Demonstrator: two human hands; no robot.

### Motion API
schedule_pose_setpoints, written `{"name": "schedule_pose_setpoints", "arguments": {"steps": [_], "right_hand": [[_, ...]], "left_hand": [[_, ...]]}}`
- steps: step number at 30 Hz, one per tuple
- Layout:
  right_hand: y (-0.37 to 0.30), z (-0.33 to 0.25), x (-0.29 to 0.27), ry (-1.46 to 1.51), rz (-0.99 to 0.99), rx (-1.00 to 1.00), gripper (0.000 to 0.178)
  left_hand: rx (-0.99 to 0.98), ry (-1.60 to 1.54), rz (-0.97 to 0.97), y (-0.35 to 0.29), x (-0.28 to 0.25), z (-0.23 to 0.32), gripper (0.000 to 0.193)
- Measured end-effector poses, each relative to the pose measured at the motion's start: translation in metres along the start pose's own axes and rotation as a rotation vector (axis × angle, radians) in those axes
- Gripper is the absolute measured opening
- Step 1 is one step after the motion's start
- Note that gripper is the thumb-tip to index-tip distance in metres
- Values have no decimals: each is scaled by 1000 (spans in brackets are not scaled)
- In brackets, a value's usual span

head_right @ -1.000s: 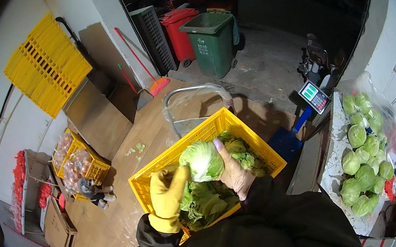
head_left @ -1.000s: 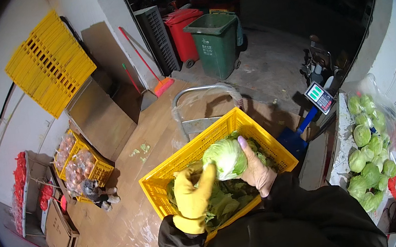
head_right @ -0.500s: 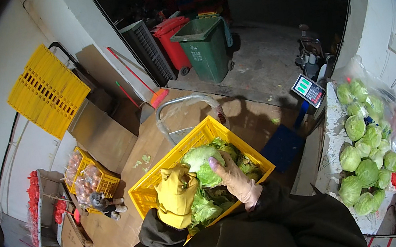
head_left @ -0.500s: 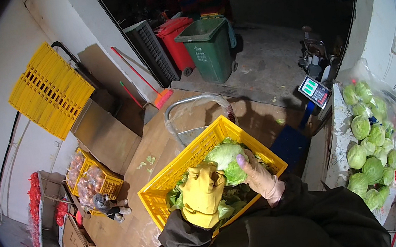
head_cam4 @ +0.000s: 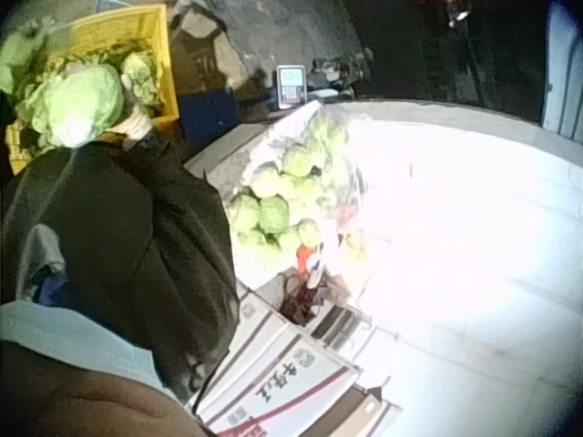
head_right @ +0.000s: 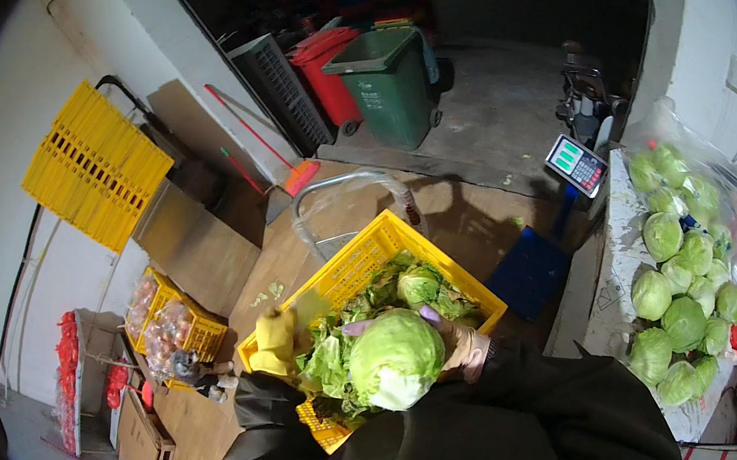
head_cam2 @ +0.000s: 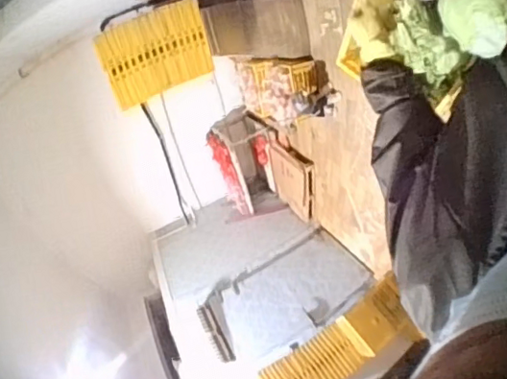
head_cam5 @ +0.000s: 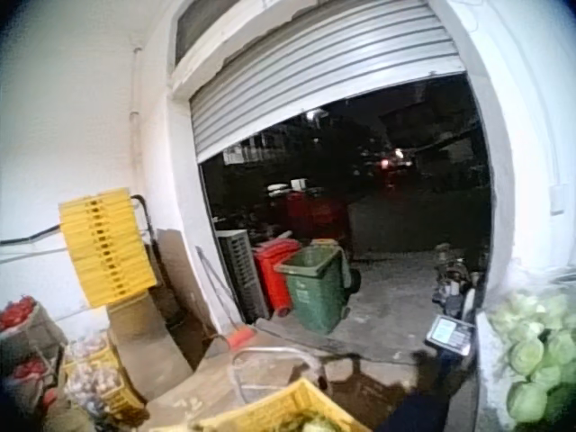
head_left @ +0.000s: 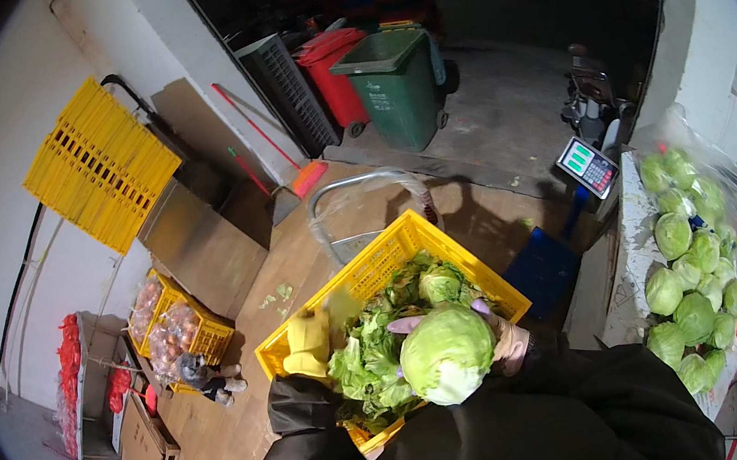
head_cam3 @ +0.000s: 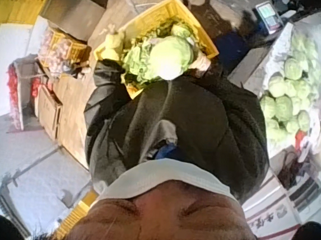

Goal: The person removes outer leaves from cabbages one by one, placing the trimmed cabbages into a nearby container. The person handles each cabbage individually, peeling away loose or damaged leaves before setting it aside.

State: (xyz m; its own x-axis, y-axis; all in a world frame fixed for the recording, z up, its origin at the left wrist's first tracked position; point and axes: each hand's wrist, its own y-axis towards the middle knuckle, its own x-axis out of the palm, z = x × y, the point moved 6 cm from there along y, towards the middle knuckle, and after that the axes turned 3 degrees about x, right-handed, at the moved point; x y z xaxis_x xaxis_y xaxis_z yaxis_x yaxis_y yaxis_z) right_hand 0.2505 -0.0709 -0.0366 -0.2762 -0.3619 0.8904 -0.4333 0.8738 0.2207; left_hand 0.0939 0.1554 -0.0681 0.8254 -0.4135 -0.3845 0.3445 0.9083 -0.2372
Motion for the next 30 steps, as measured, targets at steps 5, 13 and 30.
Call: {"name": "schedule_pose_setpoints", "arguments": {"steps": [5,13,30], "right_hand": [[-27,-9,0,254,28,-19,128],[-101,-29,-45,320,55,-552,102],[-561,17,82,-524,2036,-1723,81]], "left_hand": [[177,1241,-286,-24,-6,-112,26],[709,1297,-401,-22,92,-75,26],[-2,1069,-432,-34,201,-57,46]]}}
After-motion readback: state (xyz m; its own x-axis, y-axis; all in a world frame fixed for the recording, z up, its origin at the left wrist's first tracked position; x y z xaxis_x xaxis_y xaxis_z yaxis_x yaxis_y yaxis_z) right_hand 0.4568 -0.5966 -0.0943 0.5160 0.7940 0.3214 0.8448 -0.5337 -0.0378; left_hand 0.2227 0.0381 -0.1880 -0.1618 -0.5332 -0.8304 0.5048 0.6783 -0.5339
